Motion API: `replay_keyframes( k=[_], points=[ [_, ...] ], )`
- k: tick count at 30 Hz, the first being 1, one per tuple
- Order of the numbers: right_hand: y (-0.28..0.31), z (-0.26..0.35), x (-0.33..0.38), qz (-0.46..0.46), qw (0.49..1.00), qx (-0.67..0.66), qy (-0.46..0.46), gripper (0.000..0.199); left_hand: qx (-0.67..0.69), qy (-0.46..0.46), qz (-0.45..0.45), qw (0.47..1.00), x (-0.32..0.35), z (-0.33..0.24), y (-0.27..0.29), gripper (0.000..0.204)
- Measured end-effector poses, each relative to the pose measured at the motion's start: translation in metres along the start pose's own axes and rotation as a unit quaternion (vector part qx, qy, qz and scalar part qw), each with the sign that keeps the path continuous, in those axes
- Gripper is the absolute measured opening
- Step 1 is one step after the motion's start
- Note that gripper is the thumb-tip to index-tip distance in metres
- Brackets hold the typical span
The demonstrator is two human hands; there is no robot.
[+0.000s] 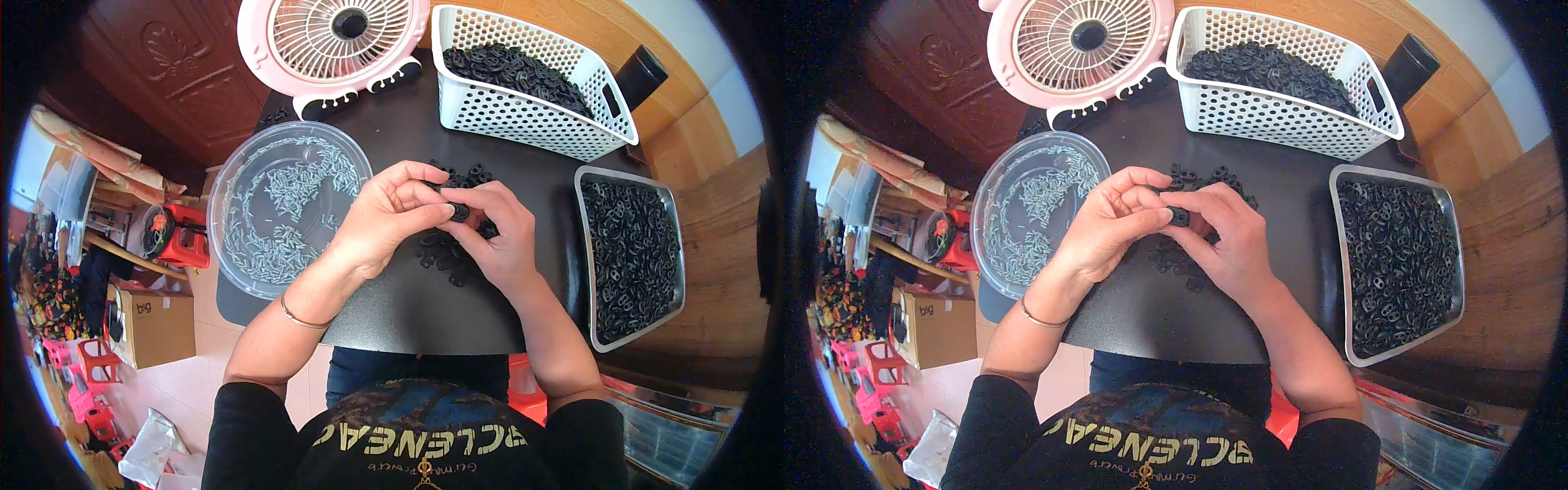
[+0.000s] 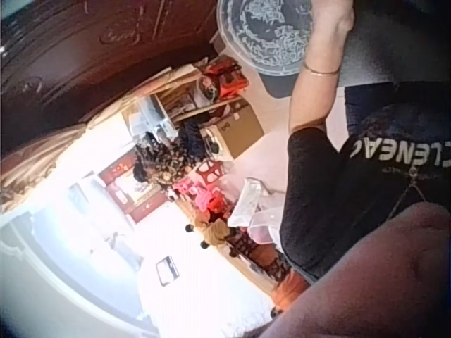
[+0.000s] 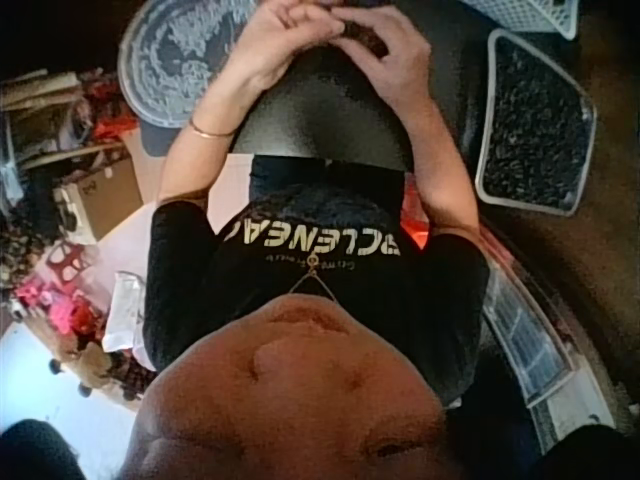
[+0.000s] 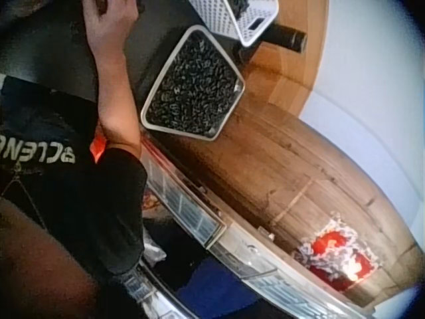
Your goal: The person sits at a table and repeatedly picks up small black plastic components and silver screws. They insert the screws into the plastic parts by hand and place the assembled units into a clear plastic container.
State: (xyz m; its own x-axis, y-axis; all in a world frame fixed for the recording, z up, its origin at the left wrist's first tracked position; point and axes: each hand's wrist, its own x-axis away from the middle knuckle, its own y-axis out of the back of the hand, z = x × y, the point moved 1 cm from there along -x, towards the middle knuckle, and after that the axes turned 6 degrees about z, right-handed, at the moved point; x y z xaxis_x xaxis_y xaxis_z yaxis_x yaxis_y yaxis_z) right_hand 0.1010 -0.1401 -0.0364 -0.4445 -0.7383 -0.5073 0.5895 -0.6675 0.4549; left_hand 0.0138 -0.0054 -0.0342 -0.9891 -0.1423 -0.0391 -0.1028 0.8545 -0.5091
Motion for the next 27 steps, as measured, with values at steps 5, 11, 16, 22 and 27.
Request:
replay_keyframes(
  k=[5, 11, 16, 22, 27],
  points=[
    [0.001, 0.002, -0.001, 0.000, 1.000, -0.023, -0.004, 0.034, 0.013, 0.018, 0.000, 1.000, 0.001, -0.002, -0.001, 0.035],
    [0.001, 0.004, -0.001, 0.015, 1.000, 0.002, -0.021, 0.032, 0.002, 0.027, -0.022, 0.999, 0.002, -0.002, -0.004, 0.045],
    [0.000, 0.003, -0.001, 0.007, 0.999, 0.032, 0.009, 0.030, 0.011, 0.027, -0.016, 0.999, 0.002, 0.000, -0.004, 0.047],
    [0.001, 0.010, -0.008, -0.002, 0.998, 0.043, -0.041, 0.029, -0.035, 0.026, -0.017, 0.999, 0.003, -0.009, 0.000, 0.039],
    [0.024, 0.031, -0.057, -0.129, 0.983, 0.056, -0.117, 0.029, -0.231, -0.080, -0.044, 0.969, 0.019, -0.061, 0.016, 0.025]
  ],
)
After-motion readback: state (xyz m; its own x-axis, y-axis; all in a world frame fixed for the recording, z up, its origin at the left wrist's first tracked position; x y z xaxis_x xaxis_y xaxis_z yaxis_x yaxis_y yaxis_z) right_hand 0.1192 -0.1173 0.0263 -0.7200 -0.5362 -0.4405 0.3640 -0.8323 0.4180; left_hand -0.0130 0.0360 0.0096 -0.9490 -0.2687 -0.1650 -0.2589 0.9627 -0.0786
